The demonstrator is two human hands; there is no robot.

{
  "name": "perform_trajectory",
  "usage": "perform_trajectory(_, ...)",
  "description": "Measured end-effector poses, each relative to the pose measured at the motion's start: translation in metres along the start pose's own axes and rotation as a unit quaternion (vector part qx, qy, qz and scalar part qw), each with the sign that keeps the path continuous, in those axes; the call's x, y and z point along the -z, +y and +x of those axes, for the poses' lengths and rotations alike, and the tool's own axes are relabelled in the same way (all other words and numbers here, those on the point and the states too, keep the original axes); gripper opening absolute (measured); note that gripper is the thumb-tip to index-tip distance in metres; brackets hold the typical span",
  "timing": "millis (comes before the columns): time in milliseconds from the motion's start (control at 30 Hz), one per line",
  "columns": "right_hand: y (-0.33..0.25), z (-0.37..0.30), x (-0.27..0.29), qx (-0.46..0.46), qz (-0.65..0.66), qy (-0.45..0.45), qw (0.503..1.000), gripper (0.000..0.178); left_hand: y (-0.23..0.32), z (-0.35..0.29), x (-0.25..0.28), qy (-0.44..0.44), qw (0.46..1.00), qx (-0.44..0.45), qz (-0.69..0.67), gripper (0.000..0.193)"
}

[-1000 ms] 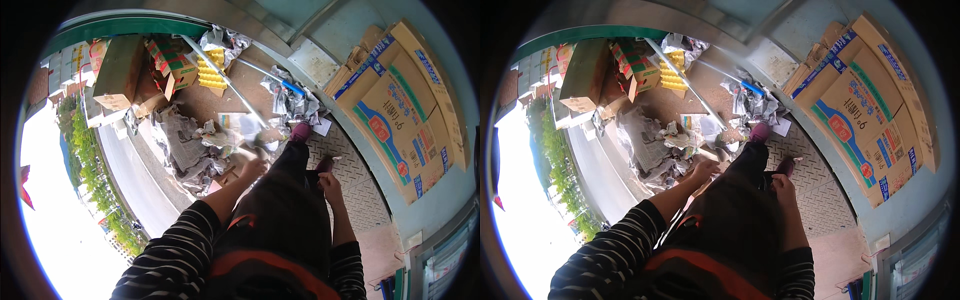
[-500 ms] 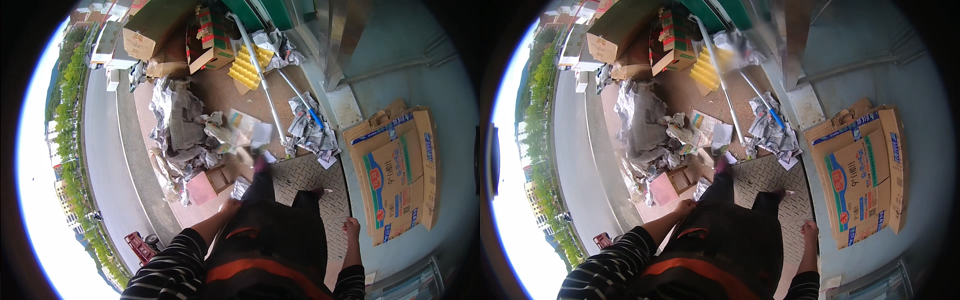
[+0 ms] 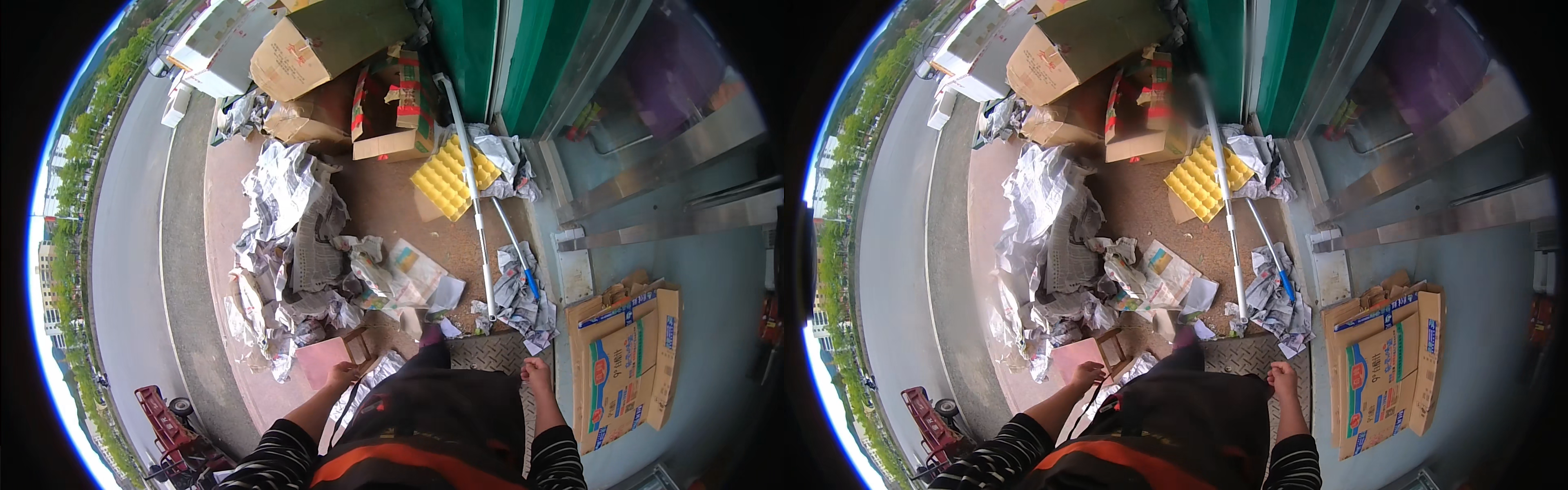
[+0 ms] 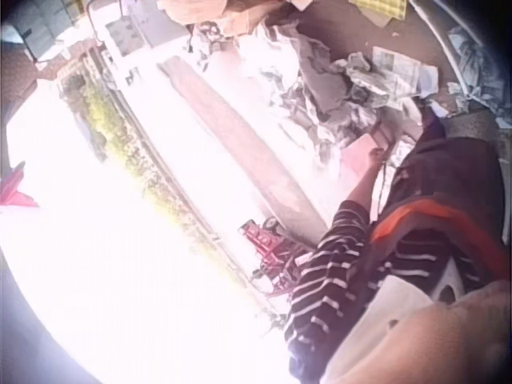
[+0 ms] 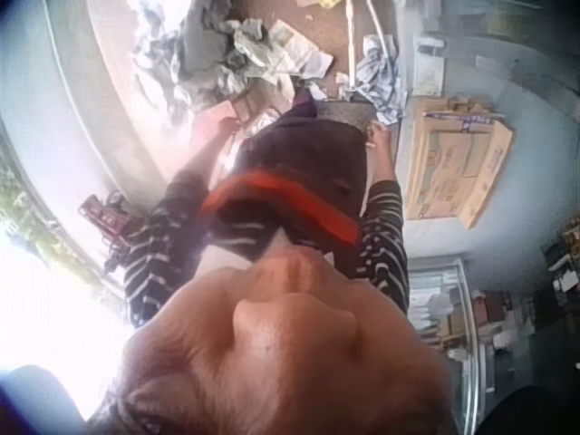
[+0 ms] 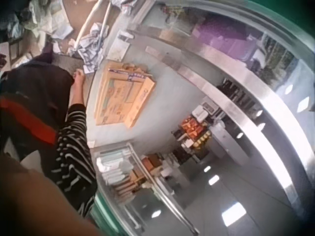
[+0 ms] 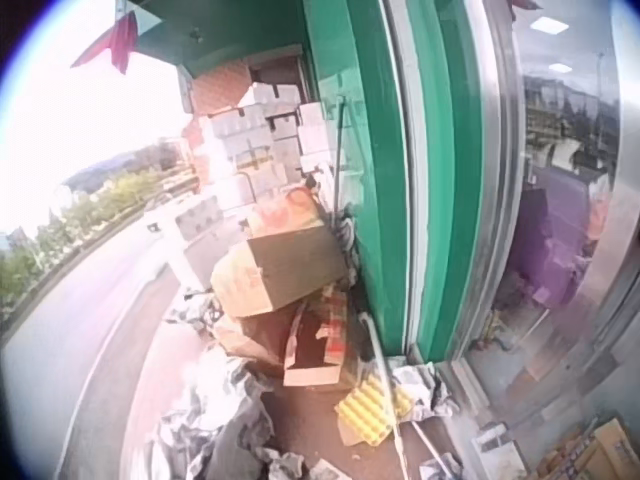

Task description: The person sorts and stacks cardboard boxes on a metal platform, then picks up and folds several boxes from a pile of waste. They repeatedly open and close box flaps, aligning and flattening them before stacking.

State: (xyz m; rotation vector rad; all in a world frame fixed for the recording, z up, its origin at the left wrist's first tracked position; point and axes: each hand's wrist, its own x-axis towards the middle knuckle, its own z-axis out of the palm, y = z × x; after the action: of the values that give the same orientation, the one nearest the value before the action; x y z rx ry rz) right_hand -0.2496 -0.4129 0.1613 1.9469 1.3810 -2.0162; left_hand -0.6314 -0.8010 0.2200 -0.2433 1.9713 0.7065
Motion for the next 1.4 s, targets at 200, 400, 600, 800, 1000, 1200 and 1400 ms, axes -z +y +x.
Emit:
perform_trajectory(200,-0.062,0.035,-0.041,0.055,-0.063,-0.030,0.996,0.011,0.022,0.011,0.050,0.022,0.997,0.016,-0.071,0.025)
perform_trajectory(400,-0.114,0.067,-0.031,0.053,-0.122,-0.034,0.990,0.014,0.063,0.040,0.032,-0.016,0.995,-0.017,-0.100,0.031)
perform_trajectory(600,-0.203,0.077,-0.036,0.000,-0.155,-0.054,0.986,0.016,0.162,0.079,0.043,0.005,0.989,-0.060,-0.133,0.030)
perform_trajectory(800,-0.316,0.101,-0.049,0.064,-0.132,-0.076,0.986,0.017,0.291,0.085,0.061,-0.003,0.984,-0.090,-0.153,0.027)
perform_trajectory(1000,-0.400,0.120,-0.059,0.109,-0.088,-0.082,0.987,0.018,0.366,0.101,0.087,-0.004,0.981,-0.134,-0.138,0.025)
perform_trajectory(1200,-0.444,0.146,-0.073,0.129,-0.099,-0.075,0.984,0.020,0.458,0.125,0.157,0.037,0.961,-0.195,-0.190,0.026)
perform_trajectory(1400,-0.483,0.155,-0.117,0.123,-0.080,-0.059,0.987,0.019,0.626,0.153,0.280,0.230,0.887,-0.394,-0.075,0.030)
